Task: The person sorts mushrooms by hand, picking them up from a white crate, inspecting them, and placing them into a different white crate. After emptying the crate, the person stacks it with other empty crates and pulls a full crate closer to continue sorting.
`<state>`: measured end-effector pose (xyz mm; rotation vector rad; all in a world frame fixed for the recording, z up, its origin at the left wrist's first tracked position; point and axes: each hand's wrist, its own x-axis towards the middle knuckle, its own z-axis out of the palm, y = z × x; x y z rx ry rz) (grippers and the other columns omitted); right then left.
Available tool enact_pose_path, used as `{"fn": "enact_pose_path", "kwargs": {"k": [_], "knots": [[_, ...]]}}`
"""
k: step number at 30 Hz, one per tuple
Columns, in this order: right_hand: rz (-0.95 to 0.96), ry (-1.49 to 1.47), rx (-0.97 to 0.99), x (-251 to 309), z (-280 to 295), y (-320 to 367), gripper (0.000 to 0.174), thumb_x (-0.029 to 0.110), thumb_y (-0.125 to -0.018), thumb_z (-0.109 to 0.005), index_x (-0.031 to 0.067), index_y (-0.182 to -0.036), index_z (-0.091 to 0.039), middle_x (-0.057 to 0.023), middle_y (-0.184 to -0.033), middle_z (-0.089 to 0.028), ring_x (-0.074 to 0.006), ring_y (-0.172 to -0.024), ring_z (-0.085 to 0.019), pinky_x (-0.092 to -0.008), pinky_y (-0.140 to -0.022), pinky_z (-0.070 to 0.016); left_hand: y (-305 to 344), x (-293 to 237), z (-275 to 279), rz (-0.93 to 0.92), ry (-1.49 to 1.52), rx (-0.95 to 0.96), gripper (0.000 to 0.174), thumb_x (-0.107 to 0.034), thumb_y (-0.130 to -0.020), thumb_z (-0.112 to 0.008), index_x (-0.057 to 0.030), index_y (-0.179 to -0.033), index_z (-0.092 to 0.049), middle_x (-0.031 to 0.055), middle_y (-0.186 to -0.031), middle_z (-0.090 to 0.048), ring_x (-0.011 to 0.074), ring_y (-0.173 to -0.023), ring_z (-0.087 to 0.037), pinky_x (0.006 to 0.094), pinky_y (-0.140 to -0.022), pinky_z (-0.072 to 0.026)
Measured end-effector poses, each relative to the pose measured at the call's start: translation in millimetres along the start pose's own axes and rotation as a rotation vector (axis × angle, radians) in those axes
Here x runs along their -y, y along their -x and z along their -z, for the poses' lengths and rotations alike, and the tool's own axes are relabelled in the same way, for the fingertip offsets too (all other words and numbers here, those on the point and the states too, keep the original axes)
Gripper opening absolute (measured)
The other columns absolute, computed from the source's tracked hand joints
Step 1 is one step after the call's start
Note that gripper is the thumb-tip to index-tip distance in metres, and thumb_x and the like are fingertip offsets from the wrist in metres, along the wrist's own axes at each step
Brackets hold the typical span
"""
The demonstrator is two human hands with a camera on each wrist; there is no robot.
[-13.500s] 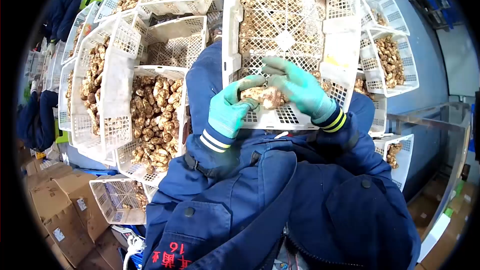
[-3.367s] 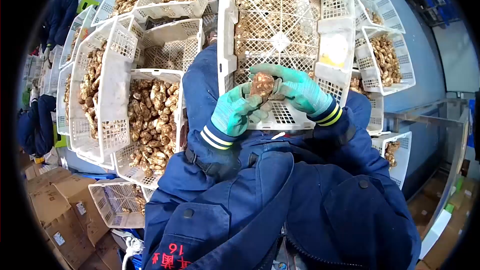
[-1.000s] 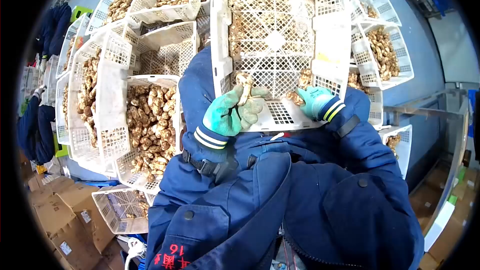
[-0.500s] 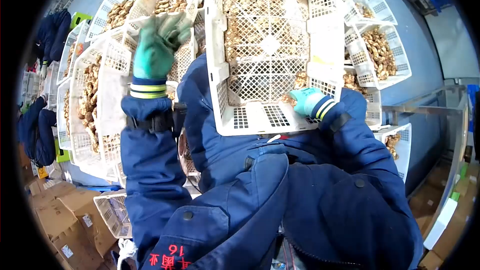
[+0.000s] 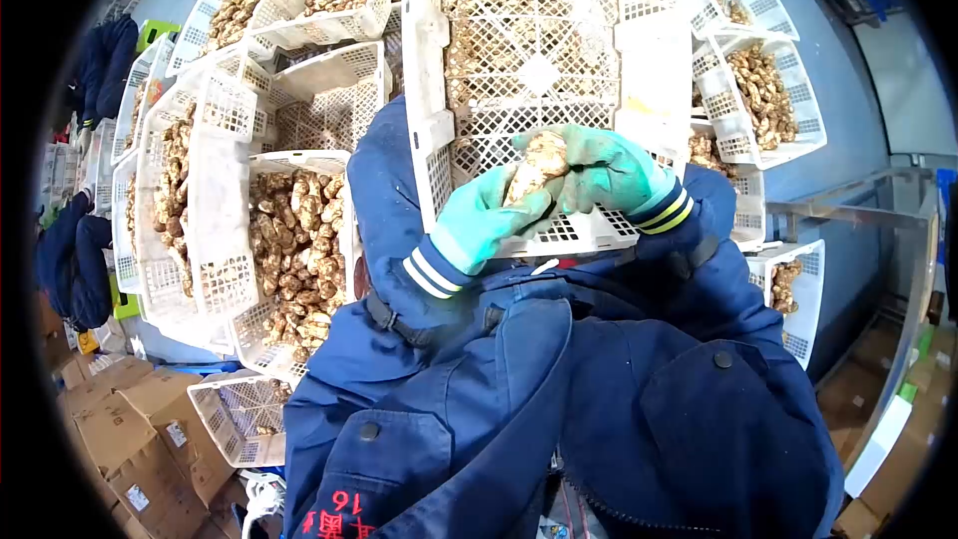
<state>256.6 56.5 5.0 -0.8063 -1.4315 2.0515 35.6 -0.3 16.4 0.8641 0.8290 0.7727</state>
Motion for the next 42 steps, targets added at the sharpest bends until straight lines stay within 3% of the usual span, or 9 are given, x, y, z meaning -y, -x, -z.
{"fn": "enact_pose_path", "kwargs": {"k": [4, 9, 16, 21, 25, 26, 29, 35, 42], "knots": [[-0.151, 0.106, -0.038, 48, -14, -5, 0.034, 0.003, -0.1, -0.043, -0.0034, -0.133, -0.048, -0.0071, -0.105, -0.062, -0.0075, -0.079, -0.059, -0.0209, -0.069, -0.0509, 6, 6, 26, -0.127, -0.242, 0.089, 0.037, -0.022, -0.101, -0.05, 0.0047, -0.126, -0.051, 0.0098, -0.097, -0.067, 0.0148, -0.086, -0.067, 0.0253, -0.074, -0.0545], [-0.017, 0.076, 0.202, 10, -12, -30, 0.047, 0.032, -0.099, -0.048, -0.0027, -0.131, -0.051, -0.0179, -0.132, -0.054, -0.0217, -0.109, -0.059, -0.0299, -0.096, -0.0452, 2, 22, 34, 0.135, 1.024, 0.313, 0.042, -0.027, -0.102, -0.048, 0.0012, -0.132, -0.047, 0.0184, -0.113, -0.063, 0.0253, -0.094, -0.066, 0.0308, -0.074, -0.0589], [0.485, 0.427, -0.114, -24, -45, -23, 0.043, 0.007, -0.092, -0.057, -0.002, -0.134, -0.052, -0.0026, -0.097, -0.063, -0.0133, -0.088, -0.059, -0.0245, -0.079, -0.0504, 4, 11, 25, 0.189, 1.103, 0.321, 0.048, -0.04, -0.104, -0.04, -0.0109, -0.142, -0.041, 0.0185, -0.122, -0.06, 0.0237, -0.084, -0.063, 0.0274, -0.059, -0.0568], [-0.065, -0.188, -0.191, -7, -42, -30, 0.03, 0.013, -0.097, -0.051, -0.0009, -0.121, -0.064, -0.0011, -0.1, -0.067, -0.01, -0.087, -0.063, -0.0243, -0.078, -0.0514, 7, 9, 21, 0.228, 0.981, 0.22, 0.05, -0.038, -0.105, -0.037, -0.0023, -0.139, -0.043, 0.0197, -0.108, -0.065, 0.0157, -0.074, -0.059, 0.022, -0.058, -0.0504], [0.393, 0.551, -0.244, -9, -44, -29, 0.027, 0.017, -0.097, -0.054, 0.0007, -0.116, -0.066, -0.0032, -0.106, -0.066, -0.0097, -0.092, -0.061, -0.0243, -0.078, -0.0503, 12, 12, 30, 0.127, 0.736, 0.271, 0.047, -0.025, -0.104, -0.041, 0.0125, -0.133, -0.042, 0.0164, -0.1, -0.056, 0.0173, -0.082, -0.055, 0.0238, -0.071, -0.0475], [-0.123, -0.255, -0.257, 4, -50, -29, 0.026, 0.012, -0.094, -0.057, 0.0014, -0.116, -0.065, -0.0056, -0.11, -0.065, -0.0127, -0.095, -0.061, -0.0259, -0.083, -0.0502, 11, 14, 32, 0.168, 0.839, 0.274, 0.048, -0.026, -0.104, -0.04, 0.0126, -0.133, -0.042, 0.0166, -0.099, -0.057, 0.017, -0.081, -0.057, 0.0231, -0.069, -0.048], [0.765, 0.995, -0.188, -18, -1, -31, 0.037, 0.014, -0.09, -0.061, 0.0045, -0.126, -0.059, -0.0131, -0.12, -0.065, -0.0284, -0.105, -0.063, -0.034, -0.093, -0.0482, 11, 18, 37, 0.253, 1.012, 0.274, 0.05, -0.028, -0.104, -0.038, 0.0126, -0.133, -0.042, 0.0162, -0.095, -0.059, 0.016, -0.075, -0.06, 0.021, -0.064, -0.0492], [-0.536, 1.309, -0.063, -31, 16, -21, 0.044, 0.033, -0.09, -0.051, 0.0048, -0.123, -0.056, -0.0243, -0.109, -0.066, -0.0395, -0.101, -0.064, -0.0439, -0.089, -0.0498, 15, 11, 35, 0.234, 0.871, 0.198, 0.053, -0.033, -0.105, -0.038, 0.0123, -0.13, -0.047, 0.0074, -0.082, -0.06, 0.0139, -0.064, -0.057, 0.0244, -0.06, -0.0483], [-0.614, 1.275, 0.318, -62, 6, -63, 0.047, 0.043, -0.09, -0.051, 0.012, -0.125, -0.057, -0.0206, -0.111, -0.067, -0.0375, -0.102, -0.063, -0.0446, -0.088, -0.0493, 11, 25, 47, 0.095, 0.887, 0.222, 0.048, -0.029, -0.106, -0.035, 0.0086, -0.137, -0.04, 0.016, -0.102, -0.062, 0.0194, -0.085, -0.065, 0.0279, -0.075, -0.0562]]}}
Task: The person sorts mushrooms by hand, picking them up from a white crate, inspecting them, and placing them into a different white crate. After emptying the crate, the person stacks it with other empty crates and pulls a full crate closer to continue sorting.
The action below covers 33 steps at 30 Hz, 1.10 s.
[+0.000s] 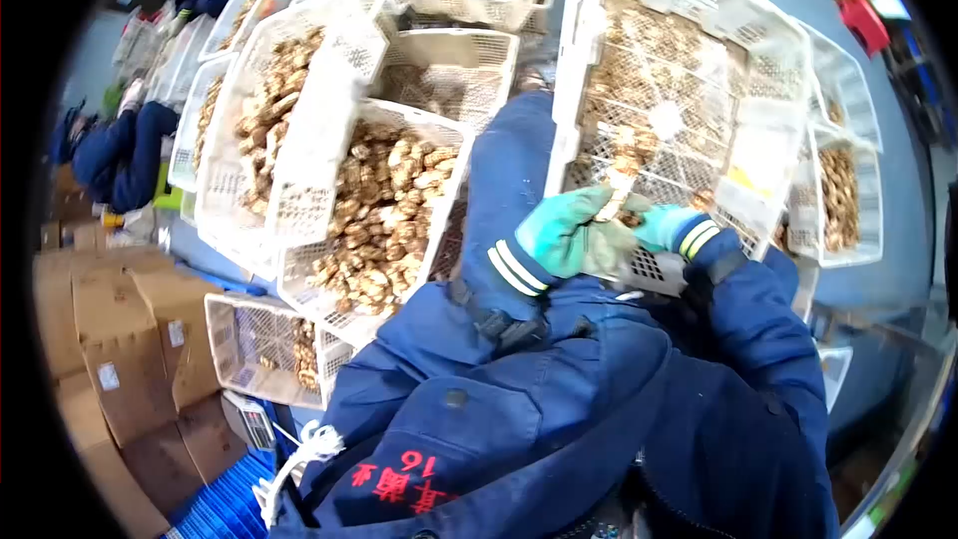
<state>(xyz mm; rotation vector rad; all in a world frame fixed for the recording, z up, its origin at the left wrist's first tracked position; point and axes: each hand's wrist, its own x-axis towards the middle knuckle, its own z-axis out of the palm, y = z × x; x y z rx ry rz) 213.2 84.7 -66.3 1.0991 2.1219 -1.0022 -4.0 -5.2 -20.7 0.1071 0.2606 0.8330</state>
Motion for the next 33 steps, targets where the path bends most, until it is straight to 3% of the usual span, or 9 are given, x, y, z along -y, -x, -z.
{"fn": "enact_pose_path", "kwargs": {"k": [4, 11, 17, 22, 27, 29, 31, 32, 33], "knots": [[0.042, -0.018, 0.064, -29, -22, -38, 0.056, 0.048, -0.085, -0.059, 0.0048, -0.121, -0.06, -0.0228, -0.115, -0.065, -0.038, -0.106, -0.062, -0.0431, -0.09, -0.0491, 6, -12, 4, 0.247, 0.587, 0.34, 0.053, -0.032, -0.106, -0.037, 0.0054, -0.143, -0.034, 0.0168, -0.1, -0.063, 0.0219, -0.089, -0.065, 0.0249, -0.075, -0.055], [-0.044, 0.01, -0.125, 12, -11, -4, 0.042, 0.039, -0.088, -0.056, 0.0013, -0.104, -0.063, -0.0243, -0.103, -0.066, -0.0405, -0.098, -0.063, -0.0464, -0.084, -0.0498, 20, -24, 0, 0.069, 0.602, 0.243, 0.054, -0.033, -0.104, -0.044, -0.0002, -0.145, -0.034, 0.0046, -0.087, -0.047, 0.0157, -0.075, -0.046, 0.026, -0.066, -0.0458], [0.038, -0.079, -0.321, 5, -25, -12, 0.042, 0.035, -0.088, -0.056, 0.0051, -0.117, -0.062, -0.0218, -0.105, -0.067, -0.0373, -0.098, -0.064, -0.0426, -0.084, -0.05, 23, -24, 0, -0.18, 0.294, 0.154, 0.062, -0.033, -0.103, -0.046, 0.0062, -0.147, -0.025, 0.0133, -0.106, -0.058, 0.0131, -0.08, -0.053, 0.025, -0.078, -0.0526], [0.109, -0.09, -0.056, -11, -33, -32, 0.035, 0.02, -0.085, -0.053, 0.0112, -0.116, -0.066, -0.0178, -0.095, -0.068, -0.032, -0.084, -0.066, -0.0403, -0.078, -0.0517, 32, -35, -7, -0.372, 0.058, 0.035, 0.064, -0.029, -0.1, -0.053, 0.0075, -0.145, -0.027, 0.0155, -0.11, -0.06, 0.0181, -0.09, -0.057, 0.0275, -0.073, -0.0521], [0.03, -0.329, 0.0, -6, -18, -26, 0.027, 0.021, -0.088, -0.06, 0.0033, -0.108, -0.062, -0.0169, -0.097, -0.068, -0.0258, -0.088, -0.064, -0.0368, -0.08, -0.0512, 101, -158, 4, -0.791, -0.281, 0.371, 0.067, -0.044, -0.097, -0.052, 0.0038, -0.141, -0.037, 0.0239, -0.135, -0.051, 0.0267, -0.111, -0.061, 0.0328, -0.081, -0.0566], [0.118, -0.378, -0.125, -13, -22, -25, 0.026, 0.018, -0.087, -0.062, 0.0018, -0.107, -0.062, -0.0163, -0.099, -0.068, -0.0248, -0.088, -0.064, -0.0363, -0.08, -0.0508, 122, -160, -32, -0.912, -0.316, 0.129, 0.077, -0.05, -0.097, -0.05, 0.0089, -0.142, -0.033, 0.027, -0.136, -0.051, 0.0288, -0.113, -0.06, 0.0356, -0.09, -0.0544], [0.032, -0.466, -0.144, -17, -26, -32, 0.034, 0.021, -0.089, -0.058, 0.0018, -0.118, -0.06, -0.0176, -0.106, -0.067, -0.028, -0.094, -0.064, -0.0375, -0.084, -0.0507, 102, -150, -18, -0.735, -0.37, 0.123, 0.081, -0.053, -0.096, -0.05, 0.0086, -0.144, -0.031, 0.0293, -0.14, -0.045, 0.0326, -0.118, -0.058, 0.0373, -0.093, -0.0534], [0.017, -0.439, -0.178, -19, -28, -33, 0.036, 0.024, -0.091, -0.055, 0.0021, -0.119, -0.059, -0.0184, -0.107, -0.067, -0.0289, -0.095, -0.064, -0.0384, -0.084, -0.0508, 89, -128, -19, -0.665, -0.444, -0.141, 0.078, -0.052, -0.096, -0.052, 0.0071, -0.142, -0.035, 0.0241, -0.128, -0.055, 0.0262, -0.107, -0.061, 0.0312, -0.083, -0.0535], [0.04, -0.309, -0.227, -22, -33, -35, 0.037, 0.028, -0.093, -0.051, 0.0025, -0.12, -0.059, -0.0197, -0.108, -0.066, -0.0329, -0.097, -0.064, -0.0413, -0.085, -0.0504, 63, -108, -10, -0.455, -0.251, 0.103, 0.072, -0.051, -0.096, -0.053, 0.0051, -0.139, -0.042, 0.0089, -0.099, -0.055, 0.0154, -0.084, -0.052, 0.024, -0.068, -0.0453]]}}
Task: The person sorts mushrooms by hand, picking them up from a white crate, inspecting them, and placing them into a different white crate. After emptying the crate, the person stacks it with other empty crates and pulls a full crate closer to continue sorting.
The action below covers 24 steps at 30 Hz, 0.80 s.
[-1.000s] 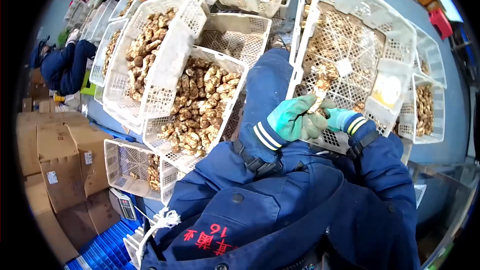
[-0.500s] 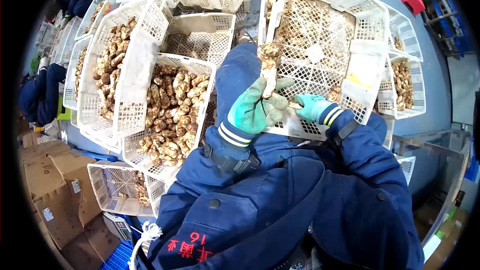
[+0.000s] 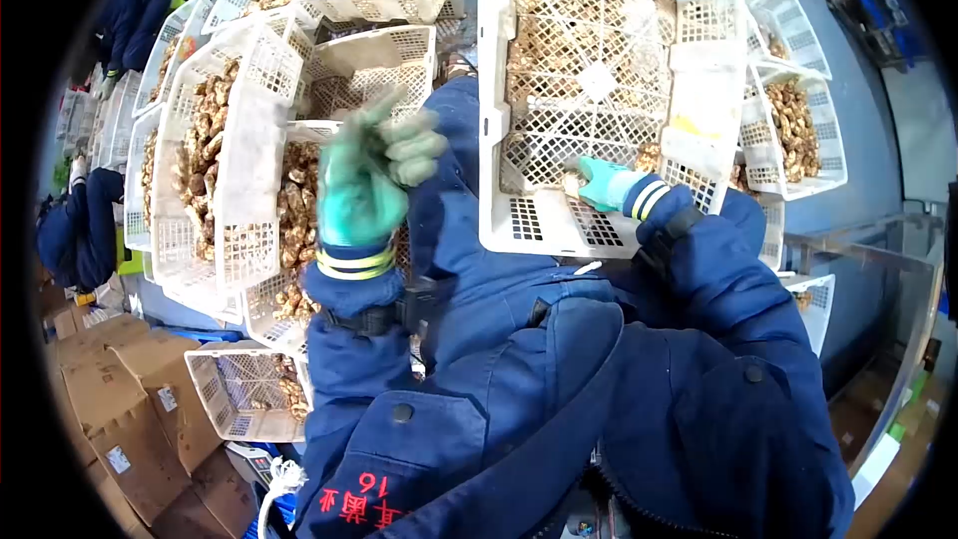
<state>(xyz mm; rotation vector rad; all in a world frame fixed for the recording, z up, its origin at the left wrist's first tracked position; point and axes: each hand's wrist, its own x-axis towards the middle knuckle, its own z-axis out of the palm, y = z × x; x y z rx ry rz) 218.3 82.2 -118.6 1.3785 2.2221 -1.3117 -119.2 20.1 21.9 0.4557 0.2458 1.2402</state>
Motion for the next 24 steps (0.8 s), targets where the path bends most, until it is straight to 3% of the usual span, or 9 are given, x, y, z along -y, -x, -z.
{"fn": "enact_pose_path", "kwargs": {"k": [1, 3, 4, 7, 16, 17, 20, 22, 24], "knots": [[0.039, 0.129, -0.045, -6, -4, -1, 0.04, 0.031, -0.095, -0.047, 0.0029, -0.121, -0.059, -0.021, -0.11, -0.066, -0.0369, -0.099, -0.063, -0.0442, -0.086, -0.05, -6, 27, -26, 0.055, -0.005, -0.1, 0.053, -0.039, -0.096, -0.059, 0.001, -0.13, -0.051, -0.0044, -0.083, -0.029, 0.0091, -0.073, -0.027, 0.0205, -0.057, -0.0257], [0.088, 0.259, -0.043, -3, -8, 6, 0.039, 0.03, -0.094, -0.048, 0.0026, -0.118, -0.061, -0.0221, -0.106, -0.066, -0.0405, -0.099, -0.063, -0.0473, -0.089, -0.0486, -11, 74, -16, 0.207, 0.308, -0.065, 0.048, -0.035, -0.101, -0.05, 0.0018, -0.132, -0.047, -0.0018, -0.085, -0.04, 0.0085, -0.074, -0.038, 0.0191, -0.061, -0.0373], [0.01, 0.255, 0.048, 14, 1, 8, 0.037, 0.028, -0.093, -0.05, 0.0029, -0.118, -0.061, -0.0219, -0.105, -0.067, -0.0402, -0.098, -0.064, -0.047, -0.088, -0.049, -7, 85, -16, 0.225, -0.001, -0.206, 0.049, -0.036, -0.103, -0.044, 0.0026, -0.133, -0.045, 0.0079, -0.097, -0.058, 0.015, -0.078, -0.056, 0.0233, -0.067, -0.0501], [-0.003, 0.184, 0.087, 29, 4, 18, 0.035, 0.025, -0.089, -0.056, 0.0026, -0.116, -0.057, -0.0231, -0.104, -0.066, -0.0412, -0.096, -0.064, -0.0457, -0.083, -0.0504, -8, 104, -20, 0.329, -0.152, -0.177, 0.056, -0.041, -0.103, -0.042, 0.0034, -0.138, -0.042, 0.0193, -0.111, -0.064, 0.0259, -0.093, -0.067, 0.0318, -0.076, -0.0559], [-0.09, -0.036, -0.353, 43, -3, 48, 0.027, 0.025, -0.091, -0.056, 0.0045, -0.109, -0.058, -0.023, -0.103, -0.065, -0.039, -0.097, -0.063, -0.0438, -0.084, -0.049, -6, 131, -5, 0.305, -0.371, -0.339, 0.061, -0.038, -0.096, -0.058, -0.0019, -0.141, -0.038, 0.0143, -0.127, -0.055, 0.026, -0.111, -0.058, 0.0397, -0.093, -0.0504], [-0.09, -0.181, -0.373, 42, 2, 52, 0.031, 0.027, -0.092, -0.059, 0.0055, -0.115, -0.058, -0.02, -0.105, -0.066, -0.0372, -0.1, -0.063, -0.0421, -0.086, -0.0494, -6, 134, 0, 0.263, -0.61, -0.253, 0.061, -0.036, -0.096, -0.059, -0.0035, -0.142, -0.036, 0.0134, -0.131, -0.052, 0.0265, -0.115, -0.055, 0.0426, -0.096, -0.0494], [0.228, -0.425, -0.5, 48, 11, 63, 0.04, 0.029, -0.091, -0.064, 0.0052, -0.122, -0.058, -0.0172, -0.108, -0.068, -0.0296, -0.101, -0.065, -0.0362, -0.089, -0.0504, -11, 145, -11, 0.351, -0.175, -0.385, 0.064, -0.032, -0.097, -0.058, -0.0067, -0.147, -0.028, 0.0116, -0.139, -0.046, 0.0277, -0.124, -0.048, 0.0509, -0.103, -0.0447], [0.289, -0.579, -0.122, 97, 66, 102, 0.041, 0.016, -0.092, -0.061, 0.0002, -0.129, -0.054, -0.0082, -0.11, -0.065, -0.0124, -0.097, -0.061, -0.0276, -0.086, -0.05, -19, 146, 8, 0.381, 0.135, -0.14, 0.045, -0.02, -0.1, -0.053, -0.0039, -0.139, -0.039, 0.0122, -0.121, -0.058, 0.0245, -0.109, -0.062, 0.0438, -0.087, -0.0585], [0.075, -0.478, -0.518, 73, 83, 108, 0.038, 0.019, -0.096, -0.057, 0.0048, -0.131, -0.055, -0.0068, -0.106, -0.066, -0.0106, -0.085, -0.061, -0.026, -0.075, -0.0514, -24, 136, -10, 0.425, 0.024, -0.098, 0.045, -0.023, -0.101, -0.05, 0.0014, -0.138, -0.04, 0.0153, -0.118, -0.061, 0.0265, -0.107, -0.063, 0.0416, -0.087, -0.0589]]}}
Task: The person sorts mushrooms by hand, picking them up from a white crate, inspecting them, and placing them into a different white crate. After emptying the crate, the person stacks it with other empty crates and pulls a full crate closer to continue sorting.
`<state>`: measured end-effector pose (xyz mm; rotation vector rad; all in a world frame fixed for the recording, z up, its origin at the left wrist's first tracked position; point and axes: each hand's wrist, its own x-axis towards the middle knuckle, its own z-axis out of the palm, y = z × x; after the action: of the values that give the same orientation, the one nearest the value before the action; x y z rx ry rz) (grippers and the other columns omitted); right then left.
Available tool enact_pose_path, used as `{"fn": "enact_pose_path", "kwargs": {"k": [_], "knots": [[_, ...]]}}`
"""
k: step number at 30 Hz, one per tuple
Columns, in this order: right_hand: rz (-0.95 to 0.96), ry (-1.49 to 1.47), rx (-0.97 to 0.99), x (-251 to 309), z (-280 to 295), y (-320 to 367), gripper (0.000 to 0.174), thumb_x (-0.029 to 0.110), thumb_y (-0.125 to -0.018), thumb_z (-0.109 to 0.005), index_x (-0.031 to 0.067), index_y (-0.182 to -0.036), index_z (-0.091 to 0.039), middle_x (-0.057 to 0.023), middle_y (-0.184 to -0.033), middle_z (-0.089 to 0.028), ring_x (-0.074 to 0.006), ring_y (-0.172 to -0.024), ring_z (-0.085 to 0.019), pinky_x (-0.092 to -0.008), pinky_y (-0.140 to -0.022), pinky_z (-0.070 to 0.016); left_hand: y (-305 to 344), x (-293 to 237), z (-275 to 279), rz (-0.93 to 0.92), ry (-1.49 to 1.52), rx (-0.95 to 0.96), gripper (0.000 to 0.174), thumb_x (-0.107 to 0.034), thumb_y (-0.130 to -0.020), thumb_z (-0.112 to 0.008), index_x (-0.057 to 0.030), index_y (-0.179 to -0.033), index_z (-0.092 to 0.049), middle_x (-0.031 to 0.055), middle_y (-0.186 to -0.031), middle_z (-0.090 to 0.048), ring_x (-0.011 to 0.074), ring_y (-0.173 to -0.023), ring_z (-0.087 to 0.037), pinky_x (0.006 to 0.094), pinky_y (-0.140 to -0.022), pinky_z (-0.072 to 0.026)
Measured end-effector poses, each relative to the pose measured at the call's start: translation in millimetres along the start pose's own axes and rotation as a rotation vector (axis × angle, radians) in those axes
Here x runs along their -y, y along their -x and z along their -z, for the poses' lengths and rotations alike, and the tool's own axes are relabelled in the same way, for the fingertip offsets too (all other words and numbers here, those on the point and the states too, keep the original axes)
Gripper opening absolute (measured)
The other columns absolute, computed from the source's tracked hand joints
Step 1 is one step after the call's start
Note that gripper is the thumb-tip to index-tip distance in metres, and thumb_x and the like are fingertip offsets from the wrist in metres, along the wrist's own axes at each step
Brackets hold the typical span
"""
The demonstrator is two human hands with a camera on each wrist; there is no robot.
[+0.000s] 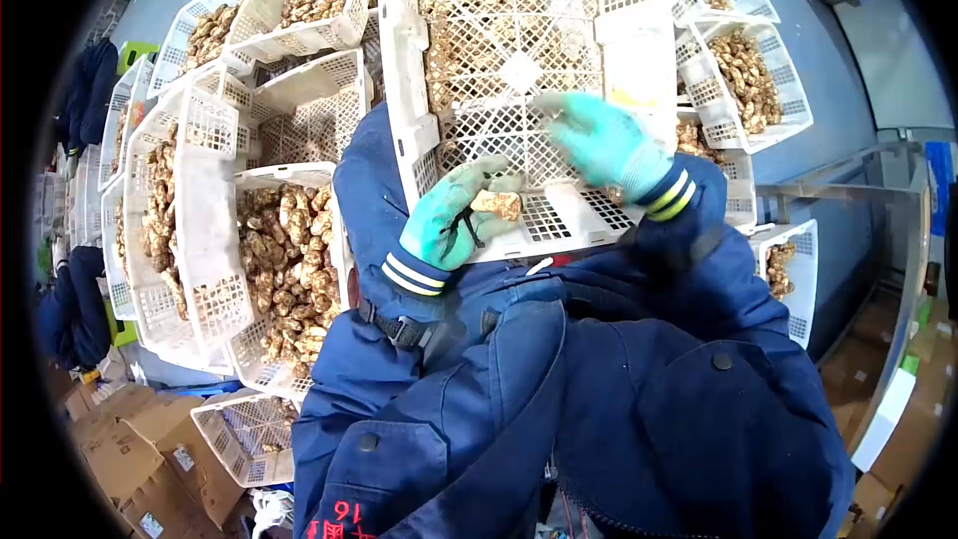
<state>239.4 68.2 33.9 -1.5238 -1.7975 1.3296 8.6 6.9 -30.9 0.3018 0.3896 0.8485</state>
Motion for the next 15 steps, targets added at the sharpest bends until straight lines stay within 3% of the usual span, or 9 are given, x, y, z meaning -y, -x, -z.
{"fn": "enact_pose_path", "kwargs": {"k": [1, 2, 3, 4, 6, 8, 9, 12, 15], "knots": [[-0.163, 0.038, -0.033, -17, 19, -15, 0.037, 0.02, -0.097, -0.054, 0.006, -0.132, -0.055, -0.0061, -0.101, -0.068, -0.0115, -0.074, -0.061, -0.0278, -0.064, -0.0518, 0, 1, 1, 0.008, 0.016, 0.01, 0.045, -0.023, -0.102, -0.049, 0.0027, -0.137, -0.04, 0.0163, -0.118, -0.061, 0.027, -0.107, -0.064, 0.0408, -0.087, -0.0591], [0.103, 0.474, -0.13, -66, 31, -31, 0.036, 0.019, -0.097, -0.054, 0.0047, -0.13, -0.054, -0.0093, -0.099, -0.069, -0.0142, -0.073, -0.062, -0.0284, -0.063, -0.0512, -2, 2, 4, 0.015, 0.03, 0.021, 0.045, -0.023, -0.102, -0.048, 0.004, -0.136, -0.041, 0.0172, -0.117, -0.062, 0.0275, -0.107, -0.064, 0.04, -0.087, -0.0593], [-0.351, 0.663, 0.114, -35, 39, -35, 0.038, 0.022, -0.096, -0.054, 0.003, -0.129, -0.054, -0.0158, -0.102, -0.069, -0.0228, -0.083, -0.067, -0.0329, -0.073, -0.0524, -2, 2, 5, 0.021, 0.045, 0.032, 0.044, -0.024, -0.102, -0.046, 0.0053, -0.136, -0.041, 0.0181, -0.117, -0.062, 0.028, -0.107, -0.064, 0.0392, -0.087, -0.0595], [-0.256, 0.8, 0.122, -71, 39, -44, 0.041, 0.031, -0.093, -0.056, 0.0021, -0.123, -0.056, -0.0186, -0.099, -0.069, -0.0314, -0.092, -0.068, -0.0388, -0.082, -0.0514, -2, 0, 5, 0.003, 0.045, 0.051, 0.044, -0.023, -0.102, -0.046, 0.005, -0.137, -0.04, 0.0194, -0.117, -0.062, 0.0289, -0.107, -0.064, 0.0385, -0.085, -0.0603], [-0.365, 0.895, 0.182, -86, 29, -59, 0.046, 0.035, -0.089, -0.054, 0.0026, -0.122, -0.059, -0.0235, -0.121, -0.062, -0.0365, -0.11, -0.062, -0.0411, -0.094, -0.0487, -2, -1, -2, -0.056, 0.043, 0.073, 0.045, -0.022, -0.102, -0.046, 0.0053, -0.137, -0.039, 0.0208, -0.123, -0.059, 0.0306, -0.113, -0.061, 0.0377, -0.085, -0.0604], [-0.435, 0.89, 0.329, -99, 20, -79, 0.051, 0.037, -0.088, -0.053, -0.0005, -0.123, -0.058, -0.0257, -0.124, -0.06, -0.0376, -0.114, -0.06, -0.0422, -0.098, -0.0466, -1, -3, -4, -0.127, 0.057, 0.107, 0.059, -0.023, -0.098, -0.053, 0.0069, -0.143, -0.03, 0.0239, -0.131, -0.052, 0.0367, -0.121, -0.055, 0.0411, -0.093, -0.0567], [-0.461, 0.89, 0.248, -105, 11, -81, 0.05, 0.035, -0.087, -0.054, -0.0005, -0.122, -0.059, -0.0258, -0.124, -0.06, -0.0384, -0.113, -0.06, -0.0438, -0.097, -0.047, 3, -4, -7, -0.154, 0.001, -0.015, 0.058, -0.022, -0.099, -0.051, 0.0066, -0.144, -0.029, 0.0244, -0.138, -0.047, 0.0364, -0.124, -0.053, 0.0414, -0.097, -0.0535], [-0.227, 1.093, 0.2, -115, -6, -77, 0.036, 0.026, -0.088, -0.055, 0.0008, -0.113, -0.06, -0.0267, -0.113, -0.064, -0.0394, -0.106, -0.063, -0.0431, -0.091, -0.0499, 14, -11, -26, -0.218, -0.107, -0.112, 0.057, -0.02, -0.098, -0.054, 0.0038, -0.144, -0.031, 0.0226, -0.139, -0.048, 0.0303, -0.125, -0.053, 0.0393, -0.102, -0.0498], [-0.441, 0.977, 0.069, -127, -11, -83, 0.037, 0.025, -0.09, -0.054, 0.0022, -0.119, -0.057, -0.0257, -0.12, -0.062, -0.039, -0.112, -0.06, -0.0435, -0.094, -0.0485, 13, -12, -16, -0.279, -0.235, -0.075, 0.061, -0.017, -0.094, -0.061, 0.0028, -0.144, -0.032, 0.0211, -0.138, -0.049, 0.0273, -0.125, -0.053, 0.0377, -0.101, -0.0493]]}}
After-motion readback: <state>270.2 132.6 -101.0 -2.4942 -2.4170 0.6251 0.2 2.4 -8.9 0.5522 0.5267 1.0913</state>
